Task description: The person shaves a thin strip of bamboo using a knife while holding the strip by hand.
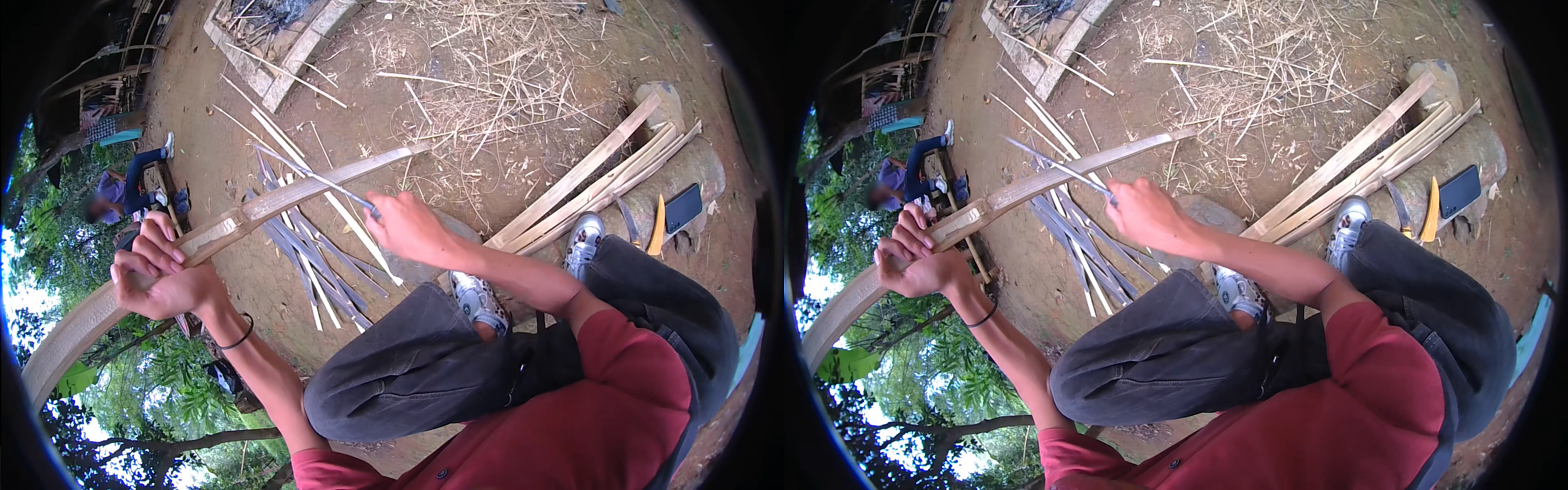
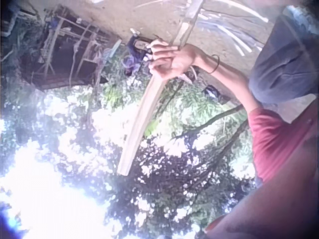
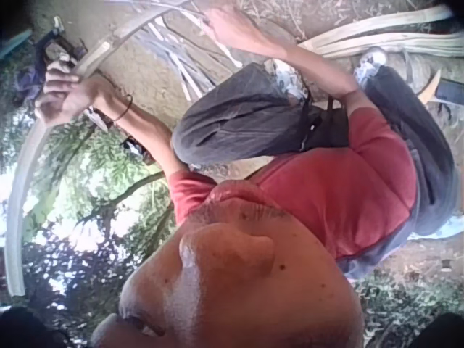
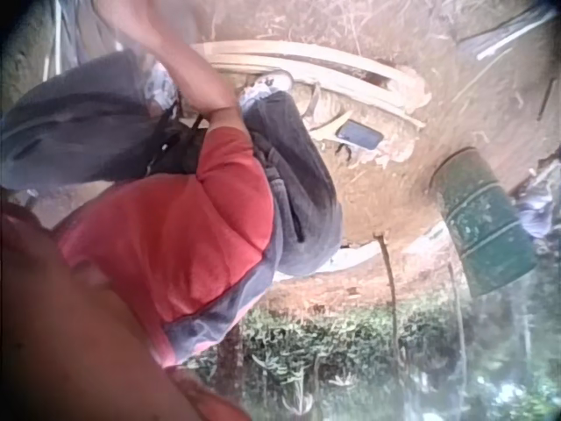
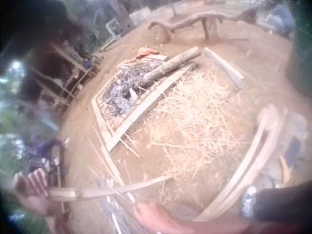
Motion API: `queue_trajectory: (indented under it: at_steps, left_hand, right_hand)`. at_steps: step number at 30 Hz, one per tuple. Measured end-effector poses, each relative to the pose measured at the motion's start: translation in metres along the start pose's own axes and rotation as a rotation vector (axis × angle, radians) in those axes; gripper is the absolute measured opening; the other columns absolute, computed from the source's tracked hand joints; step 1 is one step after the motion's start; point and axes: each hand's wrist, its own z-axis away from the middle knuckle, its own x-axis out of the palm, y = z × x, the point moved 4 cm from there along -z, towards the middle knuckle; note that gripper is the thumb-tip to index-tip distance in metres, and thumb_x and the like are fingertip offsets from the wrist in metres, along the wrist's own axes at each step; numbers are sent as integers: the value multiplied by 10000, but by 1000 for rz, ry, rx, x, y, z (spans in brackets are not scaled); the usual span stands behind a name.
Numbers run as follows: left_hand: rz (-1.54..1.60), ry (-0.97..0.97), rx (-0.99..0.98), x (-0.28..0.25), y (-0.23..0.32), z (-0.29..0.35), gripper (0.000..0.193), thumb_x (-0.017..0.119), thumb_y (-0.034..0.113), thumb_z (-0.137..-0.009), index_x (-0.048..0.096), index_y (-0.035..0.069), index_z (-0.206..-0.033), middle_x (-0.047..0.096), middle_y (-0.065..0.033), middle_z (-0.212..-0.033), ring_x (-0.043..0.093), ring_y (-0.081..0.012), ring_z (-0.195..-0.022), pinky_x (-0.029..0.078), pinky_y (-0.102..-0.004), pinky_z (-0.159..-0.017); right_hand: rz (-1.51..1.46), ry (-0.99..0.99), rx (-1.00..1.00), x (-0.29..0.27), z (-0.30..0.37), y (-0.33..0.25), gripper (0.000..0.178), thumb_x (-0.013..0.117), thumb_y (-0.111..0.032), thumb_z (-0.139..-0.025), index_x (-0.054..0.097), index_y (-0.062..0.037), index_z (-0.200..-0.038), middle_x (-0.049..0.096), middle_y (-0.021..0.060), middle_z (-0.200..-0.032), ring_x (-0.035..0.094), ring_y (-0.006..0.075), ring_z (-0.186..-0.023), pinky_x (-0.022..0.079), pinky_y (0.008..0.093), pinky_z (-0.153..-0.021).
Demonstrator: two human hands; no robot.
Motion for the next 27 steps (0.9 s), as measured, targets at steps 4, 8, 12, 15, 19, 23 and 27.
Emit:
queue_trajectory:
  at_steps: [4,8,12,15,19,23,27]
  left_hand:
    - [5,-22,7,15,4,6,366,320,314,-908,272,154,-583,270,-2,-417,250,-113,-424,317,-293,-571]
    - [44,-43,-15,7,-2,-1,339,322,302,-881,240,154,-587,262,-14,-428,272,-142,-489,329,-305,-579]
    - [71,-38,-39,-1,-5,-2,319,333,282,-865,238,154,-588,242,-18,-434,273,-156,-516,329,-309,-579]
    - [33,-33,-2,5,-3,-6,315,334,276,-860,230,152,-589,235,-17,-443,269,-160,-518,328,-305,-575]
    - [-45,16,-11,15,4,-1,301,342,262,-847,216,154,-595,234,-16,-450,257,-156,-507,320,-295,-568]
    - [-27,44,10,25,1,-2,296,327,246,-854,212,158,-596,224,-15,-443,228,-131,-472,307,-304,-565]
    - [17,-23,13,10,-2,-7,317,310,248,-879,221,162,-588,225,-12,-441,247,-142,-476,308,-313,-581]
  right_hand:
    - [43,39,49,11,-9,29,223,500,-16,-863,573,153,-989,589,166,-591,566,206,-462,458,311,-363]
    - [223,67,200,2,-37,178,255,543,-76,-868,581,152,-977,639,304,-770,679,354,-675,557,425,-526]
    - [165,18,239,0,-43,117,218,544,-80,-863,598,123,-920,624,228,-619,636,349,-526,531,411,-500]
    - [17,16,97,-5,-22,42,176,531,-37,-861,599,116,-916,599,207,-563,618,288,-486,513,373,-439]
    - [97,79,-6,9,-18,43,164,511,26,-841,593,135,-931,612,220,-615,628,265,-516,493,332,-380]
    - [189,46,361,4,-35,177,158,506,25,-818,611,134,-862,610,277,-679,639,290,-552,502,345,-401]
    - [298,141,210,-12,-49,154,136,520,27,-802,611,126,-811,611,243,-658,618,278,-521,509,353,-424]
